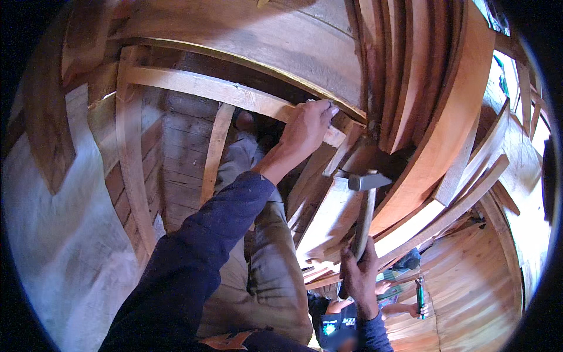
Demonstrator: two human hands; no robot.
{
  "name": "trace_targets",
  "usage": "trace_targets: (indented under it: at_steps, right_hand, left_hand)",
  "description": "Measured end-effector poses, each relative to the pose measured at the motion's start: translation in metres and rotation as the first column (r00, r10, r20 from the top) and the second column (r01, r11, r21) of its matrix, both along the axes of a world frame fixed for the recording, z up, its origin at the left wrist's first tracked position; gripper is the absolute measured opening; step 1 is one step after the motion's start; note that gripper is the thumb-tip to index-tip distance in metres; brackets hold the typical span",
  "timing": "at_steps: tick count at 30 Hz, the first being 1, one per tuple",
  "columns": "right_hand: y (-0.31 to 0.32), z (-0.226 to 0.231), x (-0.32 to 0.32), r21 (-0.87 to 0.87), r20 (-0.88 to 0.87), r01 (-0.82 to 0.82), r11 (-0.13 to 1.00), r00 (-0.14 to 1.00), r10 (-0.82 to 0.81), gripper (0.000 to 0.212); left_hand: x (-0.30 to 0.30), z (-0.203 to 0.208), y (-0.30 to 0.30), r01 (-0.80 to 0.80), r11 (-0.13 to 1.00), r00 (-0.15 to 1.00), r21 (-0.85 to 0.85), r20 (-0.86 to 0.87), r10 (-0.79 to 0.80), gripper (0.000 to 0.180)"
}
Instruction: The person uses a hammer and pry bar to remove wooden planks and beams from a floor structure. They repeatedly pry up boards, hammer them loose, and toss the debris aside while working in a confined space.
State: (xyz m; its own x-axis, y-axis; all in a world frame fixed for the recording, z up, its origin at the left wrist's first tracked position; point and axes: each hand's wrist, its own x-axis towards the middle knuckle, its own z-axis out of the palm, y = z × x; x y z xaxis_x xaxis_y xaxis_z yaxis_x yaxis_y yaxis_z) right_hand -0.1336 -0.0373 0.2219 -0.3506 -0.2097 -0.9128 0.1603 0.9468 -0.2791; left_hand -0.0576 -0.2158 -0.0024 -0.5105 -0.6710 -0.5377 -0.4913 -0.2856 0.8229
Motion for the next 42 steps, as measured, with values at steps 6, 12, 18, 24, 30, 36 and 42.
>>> trace_targets:
  at_steps: [6,12,18,24,30,36,42]
  right_hand:
    - [-0.026,-0.006,-0.023,-0.141,-0.156,-0.164,0.976,0.977,0.142,0.037]
    - [-0.083,-0.017,-0.055,0.047,-0.280,-0.560,0.827,0.787,0.549,0.049]
    - [-0.120,-0.021,-0.062,-0.030,-0.361,-0.775,0.632,0.598,0.716,0.053]
    - [-0.127,-0.028,-0.060,-0.063,-0.408,-0.827,0.559,0.532,0.742,0.050]
    - [-0.137,-0.035,-0.056,0.013,-0.372,-0.822,0.569,0.525,0.766,0.050]
    - [-0.151,-0.024,-0.054,0.050,-0.385,-0.782,0.621,0.559,0.735,0.048]
    - [-0.160,-0.021,-0.055,-0.009,-0.495,-0.801,0.599,0.524,0.693,0.047]
  left_hand:
    - [-0.004,-0.007,0.005,0.107,0.987,0.994,-0.117,-0.011,-0.109,0.022]
    - [-0.008,-0.020,0.012,0.128,0.974,0.992,-0.185,0.005,-0.129,0.020]
    - [-0.010,-0.018,0.008,0.217,0.954,0.976,-0.205,0.040,-0.213,0.026]
    - [-0.004,-0.019,0.009,0.178,0.939,0.983,-0.296,0.003,-0.185,0.027]
    - [-0.004,-0.019,0.010,0.218,0.931,0.976,-0.294,0.047,-0.213,0.024]
    - [-0.004,-0.023,0.018,0.139,0.916,0.988,-0.376,-0.013,-0.155,0.019]
    - [-0.008,-0.030,0.020,0.124,0.915,0.989,-0.384,-0.028,-0.145,0.020]
